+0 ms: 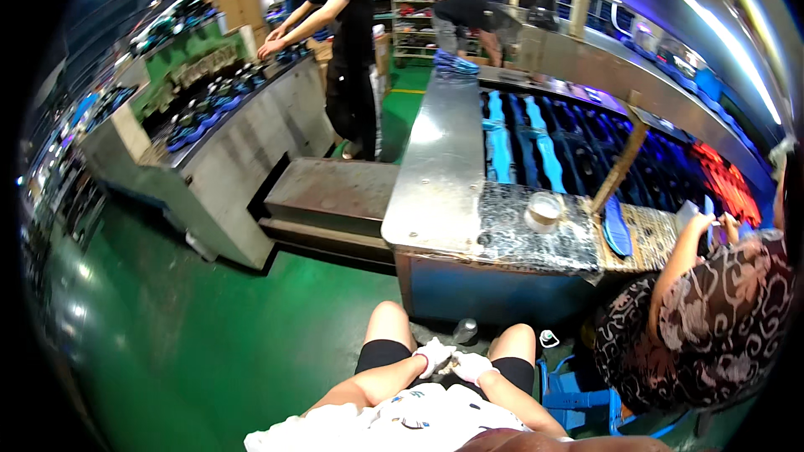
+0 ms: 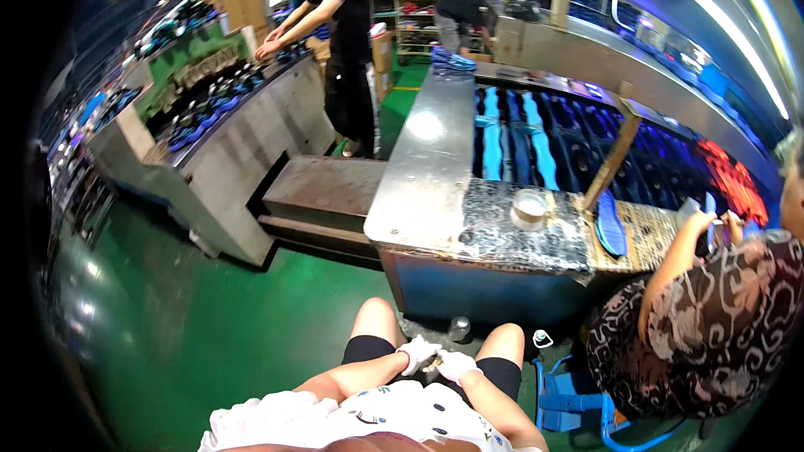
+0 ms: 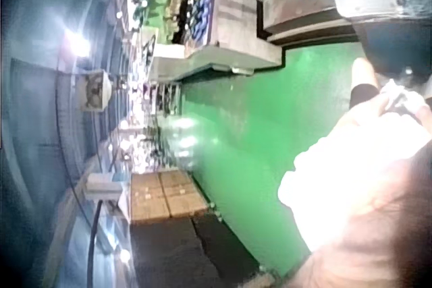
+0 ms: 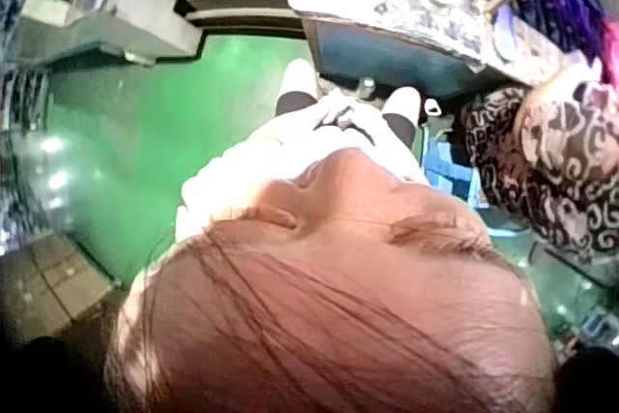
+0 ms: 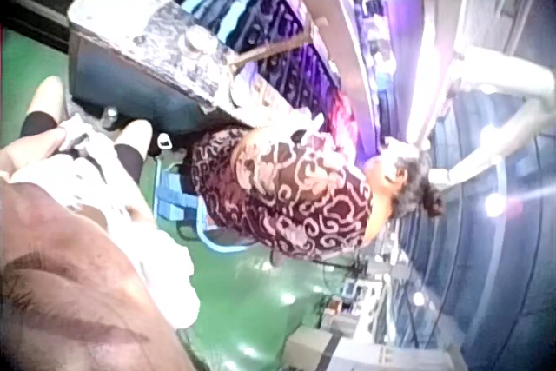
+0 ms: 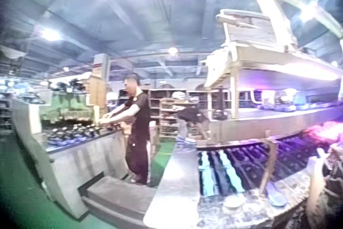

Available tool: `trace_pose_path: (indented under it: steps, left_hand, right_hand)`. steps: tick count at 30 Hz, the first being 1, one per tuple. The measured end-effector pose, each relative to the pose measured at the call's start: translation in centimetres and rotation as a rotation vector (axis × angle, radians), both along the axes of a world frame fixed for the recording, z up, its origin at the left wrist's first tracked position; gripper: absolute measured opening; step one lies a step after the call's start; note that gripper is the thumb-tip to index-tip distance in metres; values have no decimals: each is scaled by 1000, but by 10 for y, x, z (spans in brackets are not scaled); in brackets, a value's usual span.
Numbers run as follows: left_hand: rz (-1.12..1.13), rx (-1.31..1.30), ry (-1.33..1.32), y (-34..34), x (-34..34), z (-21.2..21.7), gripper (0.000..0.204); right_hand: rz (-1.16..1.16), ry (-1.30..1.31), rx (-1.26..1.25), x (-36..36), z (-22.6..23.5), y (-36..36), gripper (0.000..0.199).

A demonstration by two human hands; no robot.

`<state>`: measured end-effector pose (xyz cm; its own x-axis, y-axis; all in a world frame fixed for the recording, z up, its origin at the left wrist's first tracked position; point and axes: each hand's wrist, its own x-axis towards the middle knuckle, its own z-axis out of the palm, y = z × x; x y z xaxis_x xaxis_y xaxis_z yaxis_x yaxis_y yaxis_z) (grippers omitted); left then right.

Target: The person picks up blue shoe soles and applies glue to their edges using a brush while seated at a workbench.

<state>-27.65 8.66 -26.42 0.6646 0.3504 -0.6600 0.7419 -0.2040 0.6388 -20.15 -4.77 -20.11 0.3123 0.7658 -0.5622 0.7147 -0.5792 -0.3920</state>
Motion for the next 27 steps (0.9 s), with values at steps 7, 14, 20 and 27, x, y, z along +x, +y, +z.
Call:
trace_pose_path:
  steps: [7, 14, 20, 27]
  left_hand:
    - [-62, 60, 12, -2, -2, 36, 60]
    - [-129, 91, 33, -2, 1, 29, 57]
    - [-407, 181, -56, -2, 5, 24, 45]
    - [-154, -6, -28, 4, 4, -34, 53]
  right_hand:
    - [-26, 0, 0, 4, -23, -3, 46]
    - [-6, 1, -25, 2, -8, -3, 41]
    - [-25, 29, 13, 3, -10, -6, 42]
    - [-25, 18, -54, 2, 0, -4, 39]
